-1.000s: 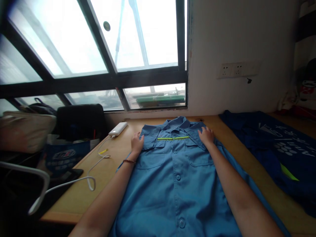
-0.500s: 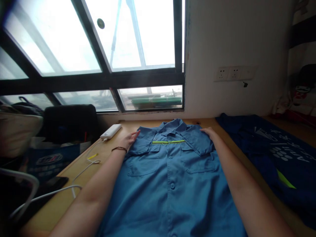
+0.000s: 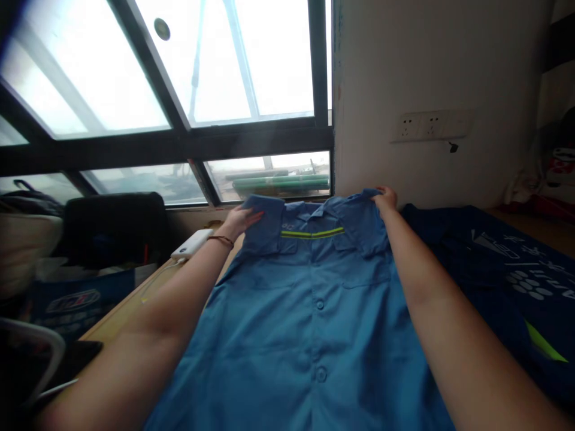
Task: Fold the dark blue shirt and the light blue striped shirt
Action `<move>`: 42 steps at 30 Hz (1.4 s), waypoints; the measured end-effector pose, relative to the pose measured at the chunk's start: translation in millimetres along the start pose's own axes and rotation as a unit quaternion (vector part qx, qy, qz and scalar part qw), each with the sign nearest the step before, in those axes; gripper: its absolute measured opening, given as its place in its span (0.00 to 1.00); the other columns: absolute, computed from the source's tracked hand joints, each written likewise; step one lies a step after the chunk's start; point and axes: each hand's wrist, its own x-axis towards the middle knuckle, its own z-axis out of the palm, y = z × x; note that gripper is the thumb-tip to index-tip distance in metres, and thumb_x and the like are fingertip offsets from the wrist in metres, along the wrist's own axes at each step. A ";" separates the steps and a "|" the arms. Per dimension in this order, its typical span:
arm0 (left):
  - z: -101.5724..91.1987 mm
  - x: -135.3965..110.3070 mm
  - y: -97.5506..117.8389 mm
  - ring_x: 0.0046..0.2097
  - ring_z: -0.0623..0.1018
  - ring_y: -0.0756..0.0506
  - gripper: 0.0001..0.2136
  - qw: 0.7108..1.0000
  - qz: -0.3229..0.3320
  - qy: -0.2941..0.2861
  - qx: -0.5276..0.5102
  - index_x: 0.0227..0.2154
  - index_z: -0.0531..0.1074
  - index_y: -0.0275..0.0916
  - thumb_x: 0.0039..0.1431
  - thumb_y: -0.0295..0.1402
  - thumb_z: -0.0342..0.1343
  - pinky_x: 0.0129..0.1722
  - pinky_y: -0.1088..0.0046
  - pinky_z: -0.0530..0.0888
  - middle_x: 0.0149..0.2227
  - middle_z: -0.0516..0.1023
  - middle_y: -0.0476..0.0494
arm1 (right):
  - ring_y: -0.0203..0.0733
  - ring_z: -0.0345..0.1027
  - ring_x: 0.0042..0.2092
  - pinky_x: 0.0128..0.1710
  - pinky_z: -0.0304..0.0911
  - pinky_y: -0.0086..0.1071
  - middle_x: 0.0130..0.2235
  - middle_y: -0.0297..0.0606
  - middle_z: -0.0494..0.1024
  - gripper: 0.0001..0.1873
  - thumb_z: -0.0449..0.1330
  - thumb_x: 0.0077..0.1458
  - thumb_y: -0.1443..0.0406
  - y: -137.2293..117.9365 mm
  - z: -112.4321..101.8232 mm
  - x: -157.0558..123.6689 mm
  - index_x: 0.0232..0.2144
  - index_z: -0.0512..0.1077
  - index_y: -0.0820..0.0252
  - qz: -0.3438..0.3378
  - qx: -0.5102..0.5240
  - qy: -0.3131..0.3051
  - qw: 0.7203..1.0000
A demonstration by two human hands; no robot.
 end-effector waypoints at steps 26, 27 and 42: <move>-121.3 -230.9 -45.6 0.44 0.71 0.39 0.24 0.769 0.213 -0.170 0.578 0.39 0.73 0.40 0.34 0.38 0.63 0.45 0.66 0.65 0.39 0.75 0.44 | 0.48 0.65 0.44 0.46 0.57 0.36 0.41 0.37 0.74 0.32 0.62 0.37 0.59 58.2 -167.3 -237.2 0.48 0.66 0.57 -0.118 -0.096 -0.432 0.889; -119.2 -230.6 -44.2 0.41 0.72 0.40 0.19 0.780 0.202 -0.168 0.568 0.36 0.74 0.39 0.37 0.39 0.61 0.42 0.67 0.66 0.36 0.76 0.45 | 0.49 0.66 0.42 0.44 0.58 0.35 0.38 0.37 0.75 0.26 0.61 0.38 0.57 54.2 -164.9 -235.9 0.43 0.70 0.58 -0.116 -0.101 -0.438 0.886; -158.3 -303.6 -36.7 0.38 0.73 0.41 0.11 0.776 0.182 -0.140 0.587 0.31 0.74 0.39 0.45 0.36 0.53 0.38 0.68 0.68 0.33 0.76 0.45 | 0.48 0.68 0.34 0.35 0.62 0.35 0.29 0.36 0.76 0.22 0.59 0.37 0.47 38.8 -220.1 -273.3 0.26 0.75 0.58 -0.012 -0.097 -0.469 0.878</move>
